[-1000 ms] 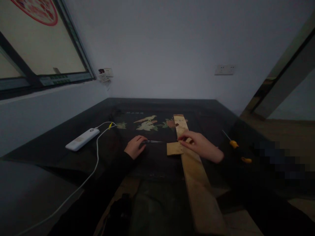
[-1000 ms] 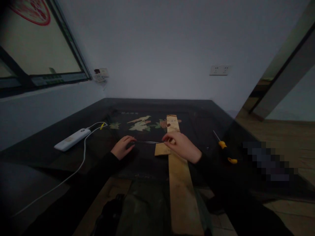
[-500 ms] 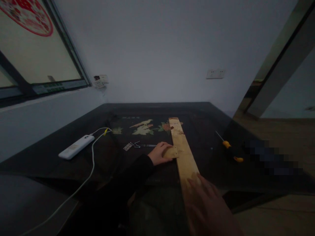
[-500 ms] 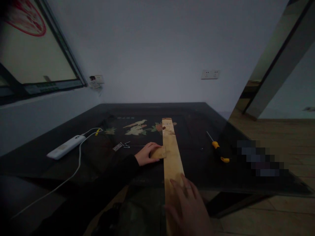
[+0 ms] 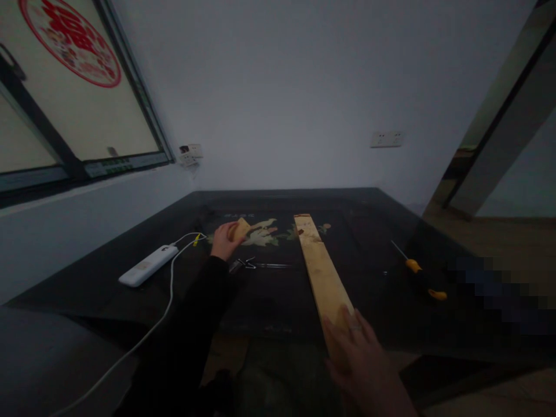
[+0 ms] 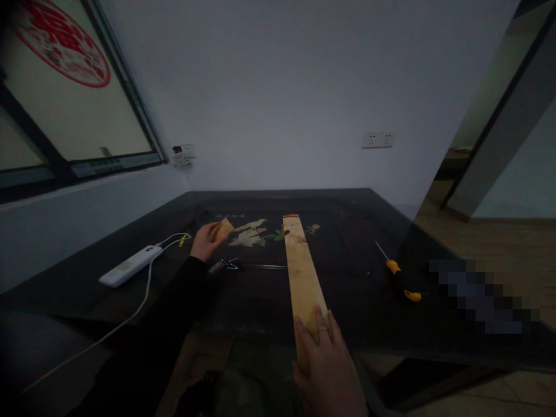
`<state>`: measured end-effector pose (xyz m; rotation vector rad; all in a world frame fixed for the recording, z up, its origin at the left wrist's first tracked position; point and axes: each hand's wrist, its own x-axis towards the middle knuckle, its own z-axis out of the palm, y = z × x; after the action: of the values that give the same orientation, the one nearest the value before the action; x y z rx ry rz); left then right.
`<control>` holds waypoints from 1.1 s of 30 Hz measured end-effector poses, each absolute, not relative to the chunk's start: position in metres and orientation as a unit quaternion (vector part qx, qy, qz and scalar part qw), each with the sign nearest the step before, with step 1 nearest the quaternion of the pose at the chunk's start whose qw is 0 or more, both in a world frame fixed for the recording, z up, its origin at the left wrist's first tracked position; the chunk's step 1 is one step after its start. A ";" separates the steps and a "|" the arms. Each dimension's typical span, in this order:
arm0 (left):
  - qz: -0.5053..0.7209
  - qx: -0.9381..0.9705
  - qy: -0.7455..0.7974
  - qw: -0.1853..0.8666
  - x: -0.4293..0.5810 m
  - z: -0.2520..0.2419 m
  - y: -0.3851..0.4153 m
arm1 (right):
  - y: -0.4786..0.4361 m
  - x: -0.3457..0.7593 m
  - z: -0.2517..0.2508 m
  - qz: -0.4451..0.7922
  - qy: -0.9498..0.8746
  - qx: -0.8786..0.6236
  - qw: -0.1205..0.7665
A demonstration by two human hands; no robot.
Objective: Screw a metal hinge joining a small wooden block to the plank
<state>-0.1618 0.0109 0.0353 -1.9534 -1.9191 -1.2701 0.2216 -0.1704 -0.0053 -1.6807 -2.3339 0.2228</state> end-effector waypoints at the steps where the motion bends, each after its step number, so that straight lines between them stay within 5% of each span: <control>1: -0.395 -0.622 -0.673 0.061 -0.181 0.028 0.017 | -0.165 0.215 0.003 0.094 -0.805 -0.573 0.118; 10: -0.275 -0.606 -0.746 0.018 -0.227 -0.024 0.045 | -0.091 0.149 0.035 0.145 -0.855 -0.493 0.075; 33: -0.248 -0.646 -0.722 -0.004 -0.227 -0.015 0.034 | 0.015 0.079 0.028 0.080 -0.895 -0.409 0.157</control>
<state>-0.2268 0.0339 -0.0146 -2.0342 -2.2738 -0.7805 0.0785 0.0153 0.0284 -1.1691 -2.5621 0.2289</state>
